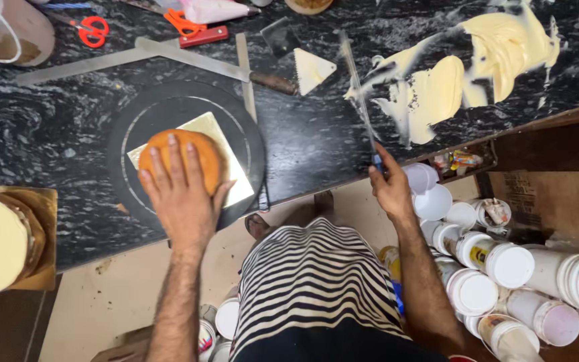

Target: The person prepares cakes by placing them on gold boards on a turntable and applying layers of icing with a palette knife.

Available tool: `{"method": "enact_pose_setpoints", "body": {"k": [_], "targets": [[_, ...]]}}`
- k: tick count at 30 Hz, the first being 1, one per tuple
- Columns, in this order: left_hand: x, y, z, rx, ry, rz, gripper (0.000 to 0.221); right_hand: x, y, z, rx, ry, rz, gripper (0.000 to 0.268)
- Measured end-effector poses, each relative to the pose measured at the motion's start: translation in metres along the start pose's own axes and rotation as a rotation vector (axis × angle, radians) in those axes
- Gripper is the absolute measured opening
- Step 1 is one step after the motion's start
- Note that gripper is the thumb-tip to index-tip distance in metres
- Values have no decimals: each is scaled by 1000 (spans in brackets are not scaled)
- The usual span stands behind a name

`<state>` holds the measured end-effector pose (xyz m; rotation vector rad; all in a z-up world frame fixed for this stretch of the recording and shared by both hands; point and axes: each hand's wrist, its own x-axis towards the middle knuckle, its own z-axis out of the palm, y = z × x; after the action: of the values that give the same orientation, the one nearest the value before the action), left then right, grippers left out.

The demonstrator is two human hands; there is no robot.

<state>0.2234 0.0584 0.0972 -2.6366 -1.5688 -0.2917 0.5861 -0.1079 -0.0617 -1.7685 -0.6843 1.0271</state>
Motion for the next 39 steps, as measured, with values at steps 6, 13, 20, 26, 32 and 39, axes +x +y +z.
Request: {"method": "enact_pose_setpoints", "body": {"k": [6, 13, 20, 26, 32, 39], "targets": [[0, 3, 0, 29, 22, -9, 99, 32, -17, -65, 329, 49, -53, 44], [-2, 17, 11, 94, 94, -114, 96, 164, -85, -174, 80, 376, -53, 45], [-15, 0, 33, 182, 114, -121, 99, 246, -58, -300, -50, 490, -67, 39], [-12, -6, 39, 167, 128, -118, 107, 290, 0, -382, -325, 428, 62, 35], [-10, -5, 28, 37, 148, -76, 100, 351, 29, -436, -830, 375, -216, 33], [-4, 15, 11, -64, 108, -110, 93, 288, 9, -454, -768, 61, -60, 42]]}}
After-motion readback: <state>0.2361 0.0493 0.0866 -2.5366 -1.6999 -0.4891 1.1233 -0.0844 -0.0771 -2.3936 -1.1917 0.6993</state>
